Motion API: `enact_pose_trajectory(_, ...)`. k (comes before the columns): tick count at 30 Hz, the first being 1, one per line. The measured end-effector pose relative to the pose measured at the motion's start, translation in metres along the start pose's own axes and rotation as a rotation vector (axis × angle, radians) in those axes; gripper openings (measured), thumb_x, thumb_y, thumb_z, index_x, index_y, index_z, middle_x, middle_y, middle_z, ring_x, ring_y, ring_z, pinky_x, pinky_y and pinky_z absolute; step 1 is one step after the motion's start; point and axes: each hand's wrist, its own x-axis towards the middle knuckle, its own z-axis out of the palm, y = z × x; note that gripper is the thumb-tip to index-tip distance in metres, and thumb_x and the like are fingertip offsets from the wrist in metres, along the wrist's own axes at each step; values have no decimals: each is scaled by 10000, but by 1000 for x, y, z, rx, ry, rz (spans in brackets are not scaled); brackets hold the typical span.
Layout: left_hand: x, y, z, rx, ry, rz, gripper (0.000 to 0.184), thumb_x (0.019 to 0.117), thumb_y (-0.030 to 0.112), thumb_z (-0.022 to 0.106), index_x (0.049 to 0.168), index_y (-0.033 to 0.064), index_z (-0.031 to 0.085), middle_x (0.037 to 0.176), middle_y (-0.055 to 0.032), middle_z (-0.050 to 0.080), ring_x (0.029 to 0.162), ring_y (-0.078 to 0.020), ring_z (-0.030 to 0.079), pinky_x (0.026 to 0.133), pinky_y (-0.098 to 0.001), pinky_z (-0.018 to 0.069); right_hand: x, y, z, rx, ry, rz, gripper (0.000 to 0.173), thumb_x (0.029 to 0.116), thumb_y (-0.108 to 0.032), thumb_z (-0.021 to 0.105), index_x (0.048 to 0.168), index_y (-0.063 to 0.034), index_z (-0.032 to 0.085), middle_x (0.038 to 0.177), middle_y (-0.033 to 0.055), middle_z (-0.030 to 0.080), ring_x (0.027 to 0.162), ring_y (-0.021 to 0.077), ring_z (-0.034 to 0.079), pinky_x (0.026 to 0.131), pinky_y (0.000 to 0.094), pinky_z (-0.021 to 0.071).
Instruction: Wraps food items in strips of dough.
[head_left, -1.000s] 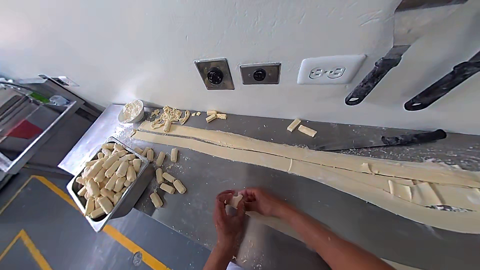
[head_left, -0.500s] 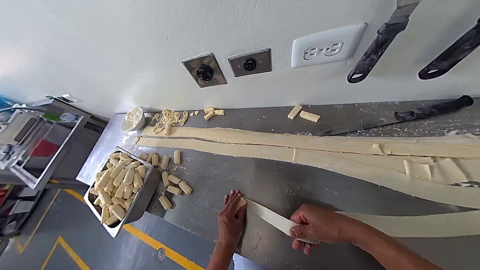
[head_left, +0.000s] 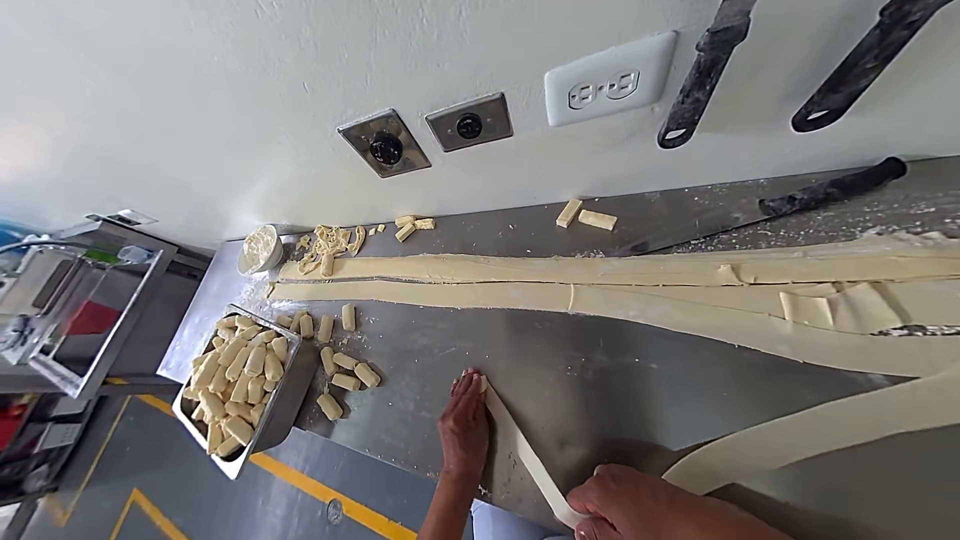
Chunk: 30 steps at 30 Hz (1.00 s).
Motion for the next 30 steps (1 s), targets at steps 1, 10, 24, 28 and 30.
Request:
enact_pose_trajectory(1, -2, 4, 1, 13, -44, 31, 269, 907, -62, 569, 1118, -121, 725, 1209, -286, 692, 1167, -461, 661, 1045, -567, 499, 1, -2, 2, -41, -6, -15, 372, 1100, -247, 480, 972, 68, 632, 844, 236, 642, 850, 386, 647, 774, 546, 474)
enact_pose_trajectory(10, -8, 6, 8, -37, -83, 52, 344, 871, 52, 682, 1162, -130, 702, 1198, -264, 704, 1145, -437, 680, 1042, -555, 504, 3, 4, 16, -33, 59, -134, 382, 1097, -228, 471, 892, 60, 616, 743, 215, 583, 748, 365, 606, 704, 519, 446)
enact_pose_trajectory(24, -14, 13, 12, -37, -97, 115, 314, 882, 16, 637, 1147, -141, 702, 1197, -283, 697, 1157, -456, 668, 1049, -569, 492, -1, 19, 30, 201, 159, -73, 357, 1096, -241, 488, 940, 34, 652, 871, 148, 685, 789, 241, 621, 738, 442, 458)
enact_pose_trajectory(28, -24, 22, 5, -67, -202, 185, 319, 940, -1, 500, 1148, -114, 714, 1239, -266, 687, 1196, -443, 650, 1069, -570, 473, 4, 23, 31, 202, 141, -55, 378, 1099, -256, 481, 899, 29, 628, 822, 142, 648, 762, 237, 593, 716, 439, 439)
enact_pose_trajectory(30, -23, 20, 3, -93, -182, 122, 319, 944, 16, 526, 1167, -132, 699, 1208, -261, 700, 1156, -424, 678, 1068, -580, 474, 6, 23, 32, 199, 137, -63, 379, 1098, -259, 479, 908, 27, 639, 810, 139, 637, 752, 238, 585, 708, 439, 435)
